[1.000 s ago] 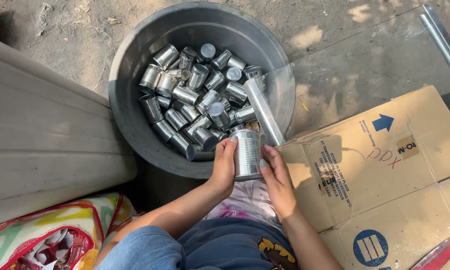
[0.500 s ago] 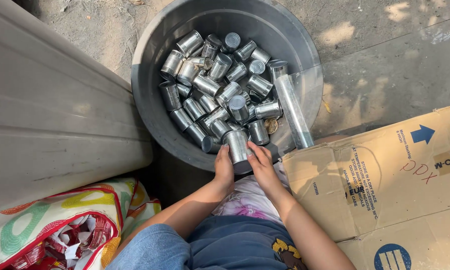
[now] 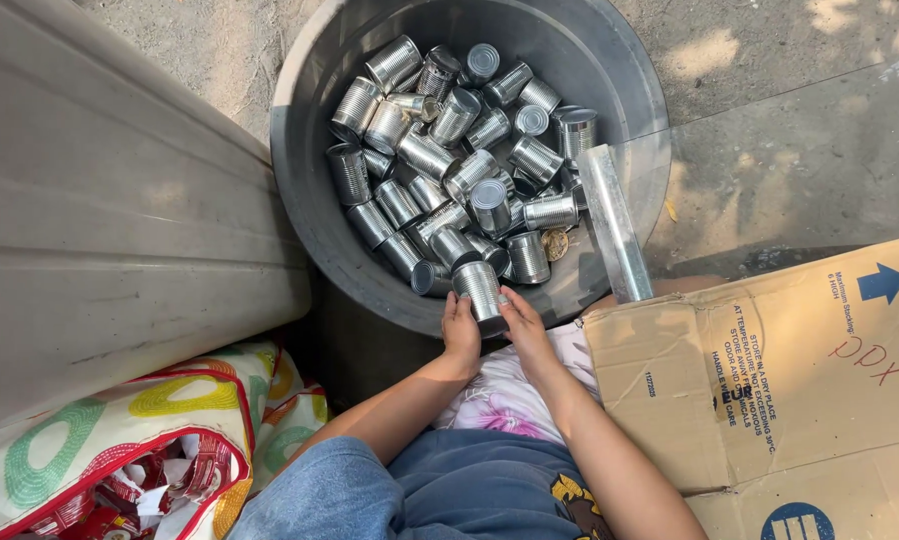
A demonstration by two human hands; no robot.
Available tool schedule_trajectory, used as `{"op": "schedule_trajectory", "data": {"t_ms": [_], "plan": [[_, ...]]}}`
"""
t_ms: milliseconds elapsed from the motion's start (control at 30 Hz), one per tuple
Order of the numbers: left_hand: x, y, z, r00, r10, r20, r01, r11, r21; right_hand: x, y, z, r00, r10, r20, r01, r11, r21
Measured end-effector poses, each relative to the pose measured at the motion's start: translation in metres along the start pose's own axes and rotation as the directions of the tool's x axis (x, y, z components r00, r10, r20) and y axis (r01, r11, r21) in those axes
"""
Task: Scraping the surface of a metal can with a knife to remove labels or residue
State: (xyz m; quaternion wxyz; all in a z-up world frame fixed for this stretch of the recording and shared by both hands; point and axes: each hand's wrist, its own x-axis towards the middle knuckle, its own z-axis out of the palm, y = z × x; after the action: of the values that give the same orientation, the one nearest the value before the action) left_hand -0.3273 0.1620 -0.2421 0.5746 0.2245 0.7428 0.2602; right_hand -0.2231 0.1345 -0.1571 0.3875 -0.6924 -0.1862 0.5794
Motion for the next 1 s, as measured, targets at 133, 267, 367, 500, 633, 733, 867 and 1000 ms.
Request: {"op": "schedule_trajectory", "data": {"t_ms": [133,267,367,500,633,733,867,1000], "plan": [[0.01,-0.012,0.007,1.0,-0.021,0.014,0.021,1.0,0.014,0.004,0.006,0.0,1.0,0.014,-0.013,-0.014,1.0,-0.016],[0.004,-0.014,0.008,0.999,-0.022,0.028,0.022,1.0,-0.019,0.003,0.0,0.003,0.998,-0.059,-0.031,0.055,0.99,-0.128],[-0.008,-0.003,0.007,0.999,-0.004,0.051,0.006,0.999,-0.039,0.0,-0.007,0.009,0.995,-0.081,-0.064,0.071,0.987,-0.141],[-0.023,0.002,0.007,0.997,-0.02,0.073,0.021,1.0,-0.006,0.023,0.016,0.001,0.993,-0.06,-0.1,0.032,0.965,-0.261],[-0.025,-0.001,0.007,0.996,-0.032,0.081,0.034,0.999,-0.021,0.016,0.011,0.003,0.991,-0.061,-0.118,0.023,0.953,-0.302],[-0.027,0.004,0.008,0.996,-0.035,0.087,0.035,0.999,-0.001,0.012,0.004,0.005,0.988,-0.08,-0.13,0.042,0.961,-0.273],[-0.032,0.009,0.008,0.994,-0.022,0.102,0.021,1.0,0.013,0.015,0.006,0.006,0.984,-0.092,-0.155,0.053,0.969,-0.241],[-0.033,0.007,0.008,0.994,-0.026,0.106,0.026,1.0,0.001,0.014,0.007,0.006,0.98,-0.105,-0.168,0.063,0.97,-0.237]]}}
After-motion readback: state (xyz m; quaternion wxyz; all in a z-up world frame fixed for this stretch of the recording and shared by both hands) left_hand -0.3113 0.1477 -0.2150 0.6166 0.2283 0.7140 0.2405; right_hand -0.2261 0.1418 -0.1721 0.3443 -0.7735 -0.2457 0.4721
